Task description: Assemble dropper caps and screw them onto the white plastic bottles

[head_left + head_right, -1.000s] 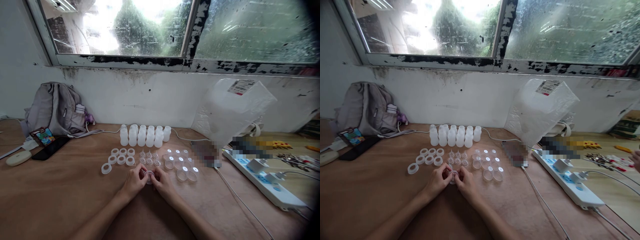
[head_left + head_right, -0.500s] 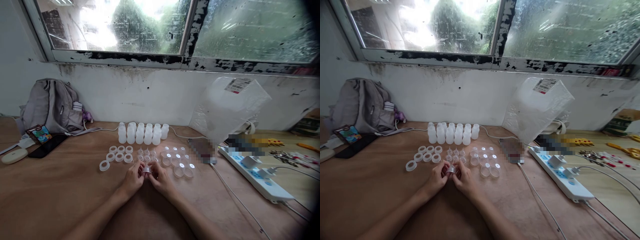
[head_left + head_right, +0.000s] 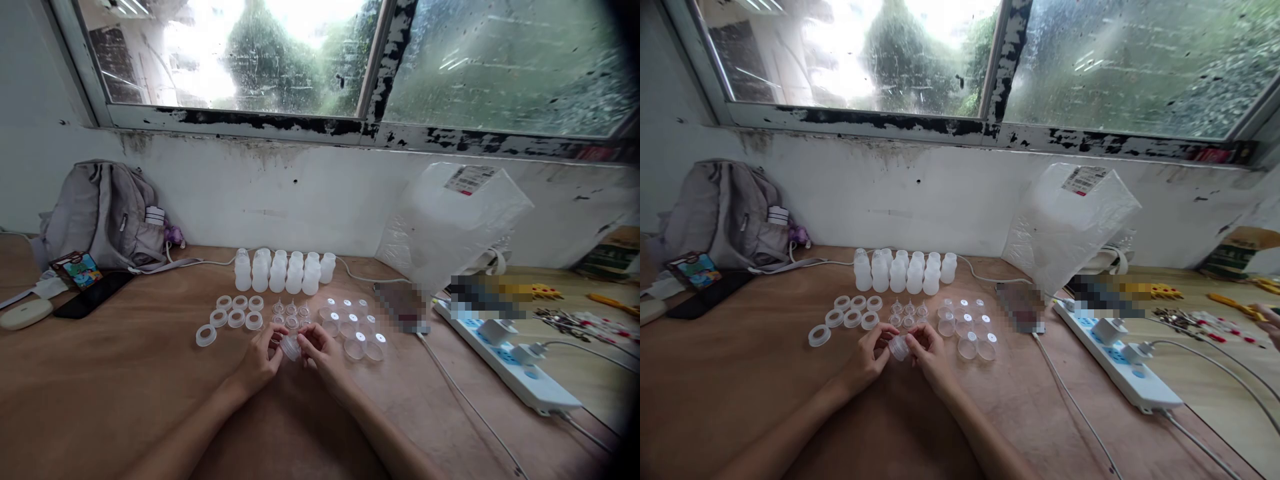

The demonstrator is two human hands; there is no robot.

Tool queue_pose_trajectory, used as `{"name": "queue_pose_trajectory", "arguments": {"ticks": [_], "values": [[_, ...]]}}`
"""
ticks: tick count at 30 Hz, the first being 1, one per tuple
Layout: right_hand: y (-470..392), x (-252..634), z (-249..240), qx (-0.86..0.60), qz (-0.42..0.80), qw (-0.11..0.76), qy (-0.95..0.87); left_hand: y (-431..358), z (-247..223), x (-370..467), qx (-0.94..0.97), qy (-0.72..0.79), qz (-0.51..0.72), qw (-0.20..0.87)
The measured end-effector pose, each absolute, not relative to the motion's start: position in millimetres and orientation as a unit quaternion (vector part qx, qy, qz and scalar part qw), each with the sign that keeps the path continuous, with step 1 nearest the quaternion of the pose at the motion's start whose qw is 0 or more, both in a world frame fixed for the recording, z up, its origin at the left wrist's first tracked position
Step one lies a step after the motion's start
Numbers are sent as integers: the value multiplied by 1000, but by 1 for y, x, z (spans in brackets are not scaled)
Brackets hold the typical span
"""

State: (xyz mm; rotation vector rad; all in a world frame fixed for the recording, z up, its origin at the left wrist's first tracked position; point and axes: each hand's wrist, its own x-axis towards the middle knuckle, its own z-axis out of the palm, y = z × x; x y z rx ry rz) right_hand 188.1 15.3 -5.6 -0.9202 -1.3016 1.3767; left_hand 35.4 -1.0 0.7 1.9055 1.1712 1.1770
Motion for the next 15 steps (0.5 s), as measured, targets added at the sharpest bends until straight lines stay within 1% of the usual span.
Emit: {"name": "queue_pose_trajectory", "arguments": {"ticks": [3, 6, 11, 15], "values": [[16, 189, -5, -375, 567, 510, -527, -4, 10, 33, 739, 404, 434, 321], [15, 190, -5, -369, 562, 508, -538, -4, 13, 32, 769, 382, 416, 301], [9, 188, -7, -372, 537, 472, -592, -2, 2, 34, 776, 417, 412, 233], [5, 185, -9, -388, 509, 458, -617, -2, -2, 32, 772, 436, 406, 224]]}}
